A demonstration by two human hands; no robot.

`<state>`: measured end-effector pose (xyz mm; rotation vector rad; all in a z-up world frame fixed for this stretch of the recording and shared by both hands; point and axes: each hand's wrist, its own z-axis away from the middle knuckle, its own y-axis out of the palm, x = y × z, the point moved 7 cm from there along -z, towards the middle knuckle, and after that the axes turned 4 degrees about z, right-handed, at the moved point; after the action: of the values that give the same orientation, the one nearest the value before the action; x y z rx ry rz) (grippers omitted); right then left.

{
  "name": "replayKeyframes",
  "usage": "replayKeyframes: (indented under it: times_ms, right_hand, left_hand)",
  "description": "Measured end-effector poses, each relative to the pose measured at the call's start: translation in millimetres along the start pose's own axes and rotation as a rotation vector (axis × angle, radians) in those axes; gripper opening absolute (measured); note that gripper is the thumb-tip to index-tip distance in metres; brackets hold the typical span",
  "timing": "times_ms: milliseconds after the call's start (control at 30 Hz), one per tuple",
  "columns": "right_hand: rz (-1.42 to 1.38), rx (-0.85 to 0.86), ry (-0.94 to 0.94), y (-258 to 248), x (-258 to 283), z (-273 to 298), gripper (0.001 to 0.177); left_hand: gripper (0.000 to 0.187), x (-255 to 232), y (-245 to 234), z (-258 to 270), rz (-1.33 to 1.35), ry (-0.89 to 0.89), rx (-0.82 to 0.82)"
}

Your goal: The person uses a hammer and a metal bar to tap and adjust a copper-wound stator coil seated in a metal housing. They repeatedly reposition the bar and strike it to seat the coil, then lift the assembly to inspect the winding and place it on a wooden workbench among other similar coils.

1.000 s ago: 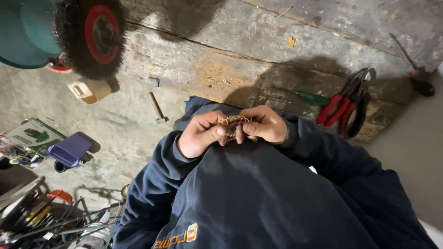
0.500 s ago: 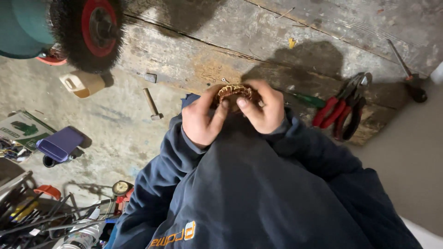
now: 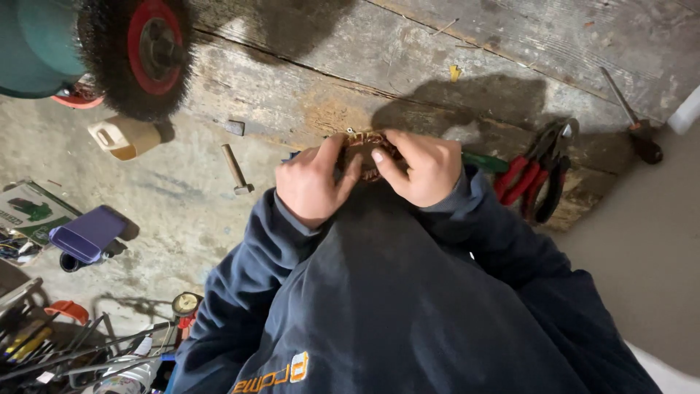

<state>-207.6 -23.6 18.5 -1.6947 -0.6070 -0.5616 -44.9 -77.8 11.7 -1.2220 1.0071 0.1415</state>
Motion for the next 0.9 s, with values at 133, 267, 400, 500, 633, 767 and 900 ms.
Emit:
replayKeyframes:
  times_ms: [133,267,400,500,633,767,900]
  right_hand:
    - [0.07,0.083,-0.027,1,6,-9,0.021]
    - [0.042,0.107,-0.076,6,-6,-1,0.018]
    - [-0.021,0.162,-0.072,11,-13,6,0.02]
    - [0.012,0.154,-0.037,9,-14,2,0.02]
    - [-0.034,0.152,0.054,-5,-40,-1,0.023]
    - [-0.073,-0.034,0.397,-55,-136,13,0.024]
    - [-0.125,-0.338,0.376,-125,-218,5,0.03]
  left_hand:
    - [0.022,6,12,2,-0.073,0.087,-0.001]
    - [0.018,6,19,5,-0.075,0.188,-0.016]
    - [0.018,7,21,4,-0.026,0.221,0.014]
    - [0.02,11,26,1,-0.024,0.167,0.074]
    - [0.034,4,18,-5,0.082,0.079,0.162]
    - [0.054,9,31,-2,0.17,0.029,0.258]
    - [0.053,32,67,20,0.084,0.09,0.379]
